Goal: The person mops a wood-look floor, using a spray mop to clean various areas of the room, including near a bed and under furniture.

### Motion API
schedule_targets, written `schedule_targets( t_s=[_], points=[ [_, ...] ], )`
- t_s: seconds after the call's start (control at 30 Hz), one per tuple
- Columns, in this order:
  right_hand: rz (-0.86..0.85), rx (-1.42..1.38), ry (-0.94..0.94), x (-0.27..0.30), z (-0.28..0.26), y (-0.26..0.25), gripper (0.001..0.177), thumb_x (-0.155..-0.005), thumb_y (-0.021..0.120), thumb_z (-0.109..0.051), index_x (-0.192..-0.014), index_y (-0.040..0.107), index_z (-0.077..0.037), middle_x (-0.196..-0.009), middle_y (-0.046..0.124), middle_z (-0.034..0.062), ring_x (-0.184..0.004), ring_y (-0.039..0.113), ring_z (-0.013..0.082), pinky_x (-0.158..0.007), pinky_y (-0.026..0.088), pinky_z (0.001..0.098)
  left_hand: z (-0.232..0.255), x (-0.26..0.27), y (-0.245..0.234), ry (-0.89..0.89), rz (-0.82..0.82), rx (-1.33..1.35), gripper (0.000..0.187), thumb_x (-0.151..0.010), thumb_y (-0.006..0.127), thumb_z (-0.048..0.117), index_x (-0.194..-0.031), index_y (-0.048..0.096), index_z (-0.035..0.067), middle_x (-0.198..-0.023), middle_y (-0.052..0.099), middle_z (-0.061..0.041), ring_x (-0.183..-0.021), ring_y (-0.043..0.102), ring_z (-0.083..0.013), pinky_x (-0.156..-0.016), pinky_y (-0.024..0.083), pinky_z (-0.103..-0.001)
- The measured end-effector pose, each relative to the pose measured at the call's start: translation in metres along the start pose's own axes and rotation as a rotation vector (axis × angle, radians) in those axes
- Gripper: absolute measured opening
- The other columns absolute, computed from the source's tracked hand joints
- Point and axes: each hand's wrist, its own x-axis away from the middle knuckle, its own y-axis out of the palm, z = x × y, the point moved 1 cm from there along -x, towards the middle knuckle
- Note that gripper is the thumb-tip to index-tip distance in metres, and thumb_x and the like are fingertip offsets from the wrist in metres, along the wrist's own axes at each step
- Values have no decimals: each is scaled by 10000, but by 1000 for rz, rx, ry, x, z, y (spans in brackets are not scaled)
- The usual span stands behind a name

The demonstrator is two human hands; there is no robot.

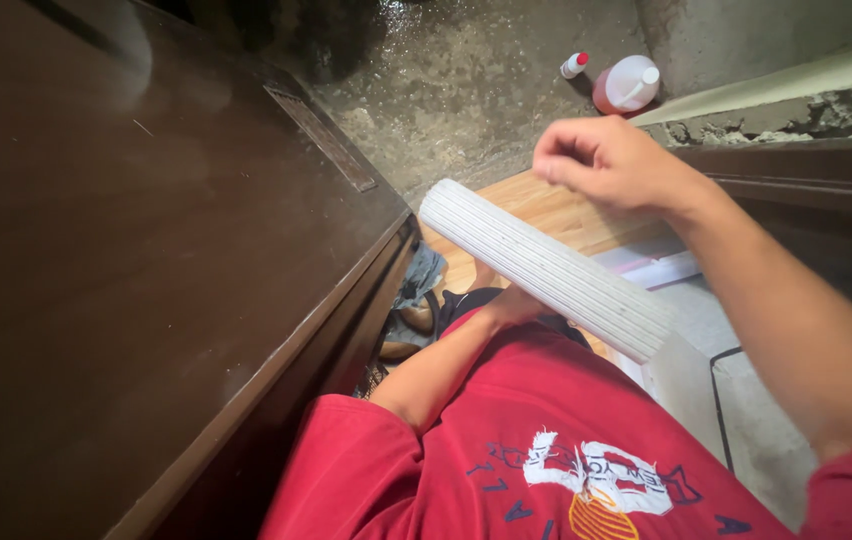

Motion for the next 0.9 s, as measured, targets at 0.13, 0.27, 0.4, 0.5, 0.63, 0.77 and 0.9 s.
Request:
schedule_targets(
  t_s=[0.13,0.27,0.4,0.5,0.63,0.77,0.9],
  points=[
    [-6,-95,-30,-14,7,6,214,-1038,603,-259,-1005,652,-54,-838,626,-26,-784,571,64,-697,491,255,3,-9,-5,-214,91,18,502,-727,855,-15,-1194,671,-3,-1156,719,-122,-1062,703,-223,-873,598,-356],
    [-68,88,-100,-30,26,27,214,-1007,641,-261,-1000,657,-48,-830,653,3,-770,573,64,-686,492,258,18,-22,-17,-321,69,-207,417,-739,813,-12,-1147,726,-15,-1081,762,-134,-1000,706,-240,-804,575,-357],
    [315,-253,-139,-42,107,24,235,-977,667,-241,-1097,635,-42,-927,641,47,-838,590,139,-753,498,313,86,-21,-19,-211,288,-467,397,-639,872,58,-1015,755,8,-962,784,-104,-888,745,-205,-786,587,-328],
    [484,77,17,-39,211,26,299,-933,696,-208,-1175,645,-40,-1041,645,111,-966,620,228,-870,515,374,119,-33,-24,-230,370,-284,377,-658,855,92,-1008,770,-19,-933,787,-114,-849,759,-213,-796,609,-339],
    [-60,213,284,38,331,101,878,-737,772,-79,-1525,383,-72,-1520,504,167,-1384,481,303,-1113,381,401,125,-48,-44,-75,216,221,310,-746,769,97,-1020,686,-21,-924,739,-123,-865,722,-228,-790,575,-367],
    [-235,-188,662,105,362,157,599,-736,724,-218,-1308,652,-55,-1235,723,95,-1104,681,206,-970,498,347,125,-55,-70,-54,321,329,276,-794,670,144,-1017,648,-17,-909,738,-143,-845,723,-237,-798,585,-356],
    [-53,-846,711,129,348,183,567,-909,599,-582,-963,745,-37,-780,678,69,-671,640,180,-641,526,340,129,-70,-77,-109,427,201,276,-779,671,152,-1021,682,21,-983,736,-139,-909,717,-279,-813,575,-388]
  ],
)
